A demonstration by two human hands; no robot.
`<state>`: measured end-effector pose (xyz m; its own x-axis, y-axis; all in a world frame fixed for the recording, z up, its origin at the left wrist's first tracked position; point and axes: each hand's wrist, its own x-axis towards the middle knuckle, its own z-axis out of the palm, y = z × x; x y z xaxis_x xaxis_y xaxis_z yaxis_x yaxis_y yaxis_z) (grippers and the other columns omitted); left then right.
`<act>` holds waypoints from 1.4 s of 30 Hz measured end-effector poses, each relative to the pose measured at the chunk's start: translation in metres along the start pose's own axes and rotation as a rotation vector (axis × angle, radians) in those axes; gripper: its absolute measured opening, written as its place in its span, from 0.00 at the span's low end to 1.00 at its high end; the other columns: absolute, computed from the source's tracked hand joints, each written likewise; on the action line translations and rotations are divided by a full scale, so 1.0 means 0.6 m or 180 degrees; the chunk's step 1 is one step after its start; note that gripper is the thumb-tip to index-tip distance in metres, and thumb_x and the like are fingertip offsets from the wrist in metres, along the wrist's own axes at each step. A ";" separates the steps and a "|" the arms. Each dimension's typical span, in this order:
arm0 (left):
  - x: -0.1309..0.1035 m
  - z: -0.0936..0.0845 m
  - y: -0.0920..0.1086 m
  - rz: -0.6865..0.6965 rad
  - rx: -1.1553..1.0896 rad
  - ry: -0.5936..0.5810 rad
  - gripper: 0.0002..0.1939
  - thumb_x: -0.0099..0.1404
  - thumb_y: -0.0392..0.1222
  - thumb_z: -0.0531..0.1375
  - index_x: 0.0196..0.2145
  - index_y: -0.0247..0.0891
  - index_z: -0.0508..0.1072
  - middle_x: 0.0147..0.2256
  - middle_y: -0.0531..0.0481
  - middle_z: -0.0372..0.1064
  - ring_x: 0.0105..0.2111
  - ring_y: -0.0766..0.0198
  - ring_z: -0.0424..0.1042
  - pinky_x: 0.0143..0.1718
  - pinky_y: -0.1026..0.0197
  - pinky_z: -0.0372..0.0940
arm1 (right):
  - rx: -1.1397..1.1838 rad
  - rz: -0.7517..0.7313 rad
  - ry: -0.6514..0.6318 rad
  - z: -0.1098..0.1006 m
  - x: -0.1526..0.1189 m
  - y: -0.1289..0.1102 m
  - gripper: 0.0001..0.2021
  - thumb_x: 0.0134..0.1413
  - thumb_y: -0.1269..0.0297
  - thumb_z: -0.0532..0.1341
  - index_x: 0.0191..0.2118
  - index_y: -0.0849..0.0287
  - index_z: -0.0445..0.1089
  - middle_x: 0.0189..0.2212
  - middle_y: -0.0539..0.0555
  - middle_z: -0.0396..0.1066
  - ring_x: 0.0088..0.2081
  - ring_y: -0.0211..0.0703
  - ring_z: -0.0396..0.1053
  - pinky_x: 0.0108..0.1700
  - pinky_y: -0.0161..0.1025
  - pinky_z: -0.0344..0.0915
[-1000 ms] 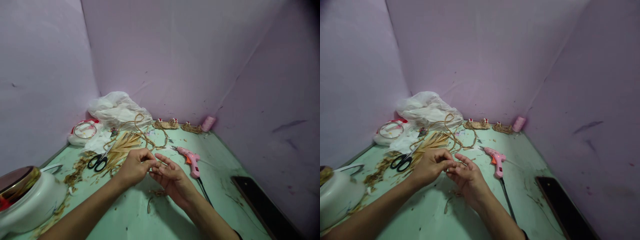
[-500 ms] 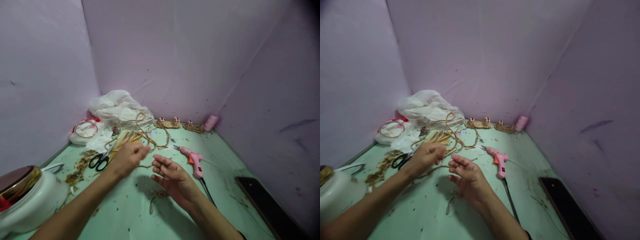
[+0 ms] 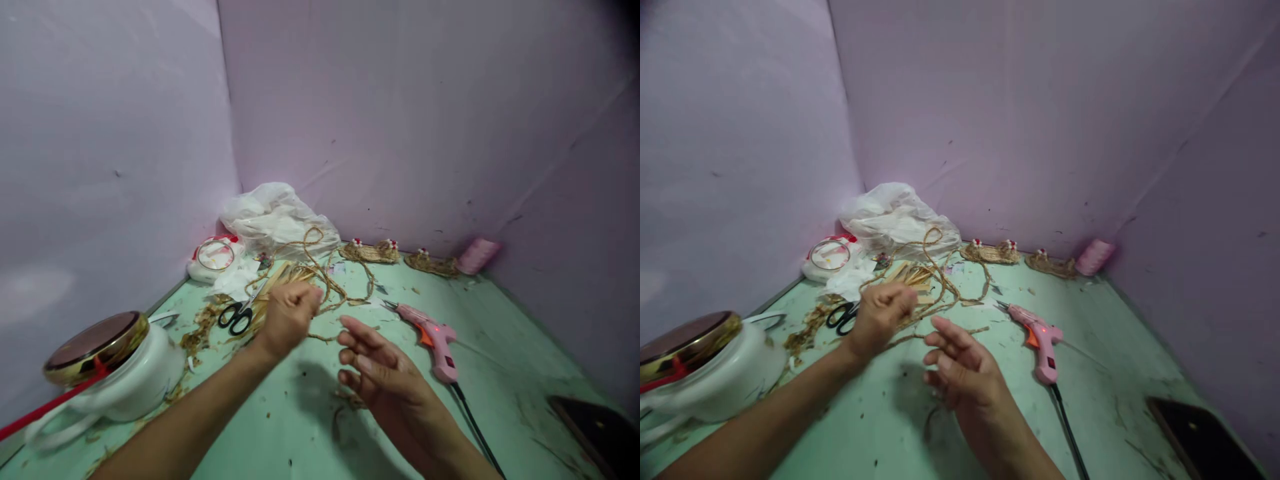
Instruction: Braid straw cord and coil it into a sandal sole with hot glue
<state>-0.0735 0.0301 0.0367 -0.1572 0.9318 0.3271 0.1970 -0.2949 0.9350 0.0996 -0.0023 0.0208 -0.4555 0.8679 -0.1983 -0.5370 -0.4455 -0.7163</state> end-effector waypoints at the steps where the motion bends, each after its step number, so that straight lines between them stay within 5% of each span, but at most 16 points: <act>1: 0.009 -0.008 -0.004 -0.0066 -0.0124 0.0217 0.16 0.54 0.45 0.57 0.13 0.36 0.62 0.15 0.57 0.56 0.17 0.72 0.52 0.21 0.66 0.49 | 0.0070 -0.0095 0.0215 -0.004 0.003 -0.003 0.21 0.33 0.71 0.72 0.40 0.55 0.75 0.35 0.50 0.71 0.31 0.35 0.68 0.33 0.33 0.67; 4: 0.036 -0.029 -0.016 -0.0381 -0.0524 0.0529 0.12 0.50 0.43 0.60 0.15 0.35 0.66 0.15 0.56 0.60 0.18 0.73 0.56 0.22 0.67 0.52 | 0.0267 -0.0268 0.0686 -0.017 0.013 -0.013 0.19 0.26 0.72 0.74 0.33 0.57 0.75 0.28 0.46 0.70 0.25 0.30 0.65 0.28 0.29 0.66; 7: 0.047 -0.035 -0.024 -0.0827 -0.0900 0.0433 0.06 0.42 0.37 0.64 0.17 0.33 0.70 0.17 0.54 0.65 0.20 0.71 0.61 0.25 0.67 0.56 | 0.0153 -0.0345 0.0791 -0.023 0.019 -0.018 0.18 0.24 0.71 0.74 0.31 0.58 0.75 0.26 0.46 0.69 0.24 0.30 0.64 0.26 0.29 0.65; 15: 0.000 0.018 -0.014 -0.1952 -0.1497 -0.0861 0.13 0.42 0.35 0.67 0.29 0.27 0.77 0.21 0.49 0.69 0.19 0.71 0.64 0.26 0.66 0.60 | -0.1530 -0.1001 0.1052 -0.019 0.032 -0.004 0.14 0.34 0.63 0.69 0.33 0.60 0.76 0.26 0.50 0.73 0.26 0.36 0.66 0.28 0.33 0.65; 22: -0.042 0.055 -0.007 -0.2051 -0.1634 -0.1375 0.11 0.44 0.39 0.67 0.27 0.29 0.77 0.22 0.49 0.71 0.20 0.73 0.65 0.27 0.69 0.59 | -0.2187 -0.0799 0.1107 -0.034 0.032 0.001 0.15 0.42 0.56 0.64 0.31 0.63 0.75 0.23 0.53 0.73 0.23 0.38 0.66 0.23 0.34 0.63; 28: -0.044 0.058 -0.005 -0.2128 -0.1662 -0.1346 0.12 0.46 0.39 0.65 0.28 0.28 0.78 0.18 0.51 0.68 0.16 0.74 0.62 0.22 0.69 0.56 | -0.3753 -0.1621 0.0895 -0.043 0.023 0.004 0.19 0.54 0.54 0.55 0.18 0.59 0.65 0.14 0.48 0.62 0.19 0.36 0.59 0.21 0.33 0.55; 32: -0.053 0.061 -0.002 -0.2261 -0.2082 -0.1559 0.19 0.48 0.42 0.64 0.38 0.29 0.77 0.17 0.52 0.67 0.14 0.74 0.61 0.17 0.70 0.52 | -0.3431 -0.1839 0.0689 -0.034 0.016 -0.002 0.17 0.54 0.54 0.55 0.21 0.59 0.67 0.14 0.48 0.62 0.18 0.36 0.60 0.21 0.32 0.56; 35: -0.069 0.074 -0.001 -0.2027 -0.2103 -0.1714 0.31 0.51 0.47 0.63 0.52 0.32 0.69 0.18 0.53 0.69 0.13 0.73 0.61 0.15 0.69 0.52 | -0.3035 -0.1867 0.1015 -0.038 0.017 -0.005 0.16 0.52 0.53 0.58 0.23 0.60 0.68 0.13 0.47 0.61 0.17 0.35 0.59 0.20 0.32 0.56; 38: -0.070 0.078 -0.001 -0.1672 -0.1358 -0.1566 0.32 0.51 0.48 0.63 0.53 0.31 0.68 0.16 0.54 0.67 0.12 0.72 0.60 0.15 0.69 0.54 | -0.2617 -0.1930 0.1180 -0.045 0.019 -0.011 0.17 0.52 0.52 0.59 0.21 0.58 0.63 0.14 0.45 0.58 0.17 0.34 0.56 0.19 0.32 0.54; 42: -0.033 0.046 0.003 -0.1668 -0.0864 -0.0554 0.15 0.48 0.46 0.63 0.28 0.30 0.74 0.15 0.54 0.64 0.12 0.73 0.58 0.15 0.69 0.53 | -0.2073 -0.2263 0.1416 -0.037 0.006 -0.041 0.22 0.55 0.52 0.56 0.16 0.56 0.53 0.15 0.43 0.47 0.17 0.32 0.49 0.18 0.32 0.53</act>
<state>-0.0434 0.0170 0.0279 -0.0016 0.9815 -0.1913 -0.1208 0.1897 0.9744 0.1271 0.0166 0.0226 0.1852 0.9437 0.2743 -0.0340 0.2851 -0.9579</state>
